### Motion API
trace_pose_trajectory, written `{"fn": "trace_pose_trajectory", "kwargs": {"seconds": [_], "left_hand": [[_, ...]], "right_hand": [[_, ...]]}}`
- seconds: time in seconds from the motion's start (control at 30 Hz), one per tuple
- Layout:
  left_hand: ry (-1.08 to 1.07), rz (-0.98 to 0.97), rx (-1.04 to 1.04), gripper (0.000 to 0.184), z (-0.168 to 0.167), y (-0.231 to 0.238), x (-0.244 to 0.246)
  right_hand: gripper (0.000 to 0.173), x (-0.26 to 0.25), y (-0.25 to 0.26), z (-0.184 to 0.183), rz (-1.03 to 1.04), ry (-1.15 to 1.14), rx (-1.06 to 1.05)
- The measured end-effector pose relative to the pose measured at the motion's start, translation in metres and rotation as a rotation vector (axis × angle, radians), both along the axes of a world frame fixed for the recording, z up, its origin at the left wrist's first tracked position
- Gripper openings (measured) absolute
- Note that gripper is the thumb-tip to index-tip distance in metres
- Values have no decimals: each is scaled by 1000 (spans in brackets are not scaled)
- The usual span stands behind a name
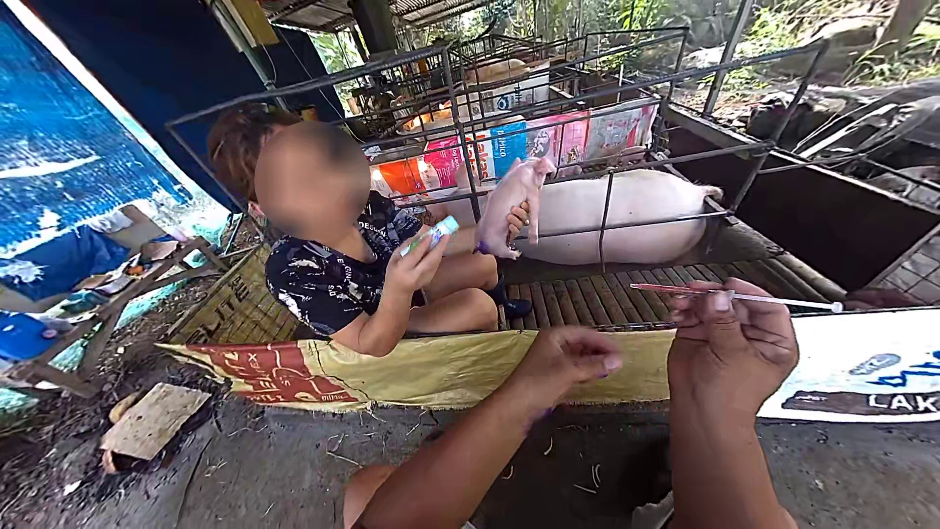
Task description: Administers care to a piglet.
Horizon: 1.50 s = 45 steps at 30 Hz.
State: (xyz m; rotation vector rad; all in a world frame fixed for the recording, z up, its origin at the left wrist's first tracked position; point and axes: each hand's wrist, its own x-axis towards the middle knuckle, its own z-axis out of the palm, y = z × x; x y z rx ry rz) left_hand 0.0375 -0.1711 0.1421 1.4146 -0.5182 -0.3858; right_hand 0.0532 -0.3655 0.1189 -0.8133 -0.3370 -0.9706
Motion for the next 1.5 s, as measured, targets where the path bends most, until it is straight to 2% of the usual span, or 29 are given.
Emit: {"fn": "trace_pose_trajectory", "kwargs": {"seconds": [0.13,0.37,0.5,0.63,0.93,1.13,1.23,1.3,1.4,1.5], "left_hand": [[51,-24,167,22,-46,56,-25],[213,98,496,27,-125,140,-63],[315,280,494,25,-160,182,-77],[378,366,469,23,-167,197,-87],[415,338,437,24,-164,180,-88],[392,334,388,23,-158,174,-79],[292,339,390,23,-142,171,-68],[122,331,406,24,-113,166,-60],[-294,322,361,27,-47,147,-46],[-692,501,351,33,24,109,-24]], "right_hand": [[17,-8,5,6,-15,56,20],[19,-14,14,6,10,84,-5],[19,-15,16,2,25,81,1],[19,-14,18,0,34,85,13],[19,-12,20,-4,41,88,14],[19,-9,14,-3,-5,102,10],[19,-4,13,-4,-19,99,16],[20,-1,13,-3,-26,108,12],[20,8,12,0,-15,85,-2],[19,22,15,2,0,76,18]]}}
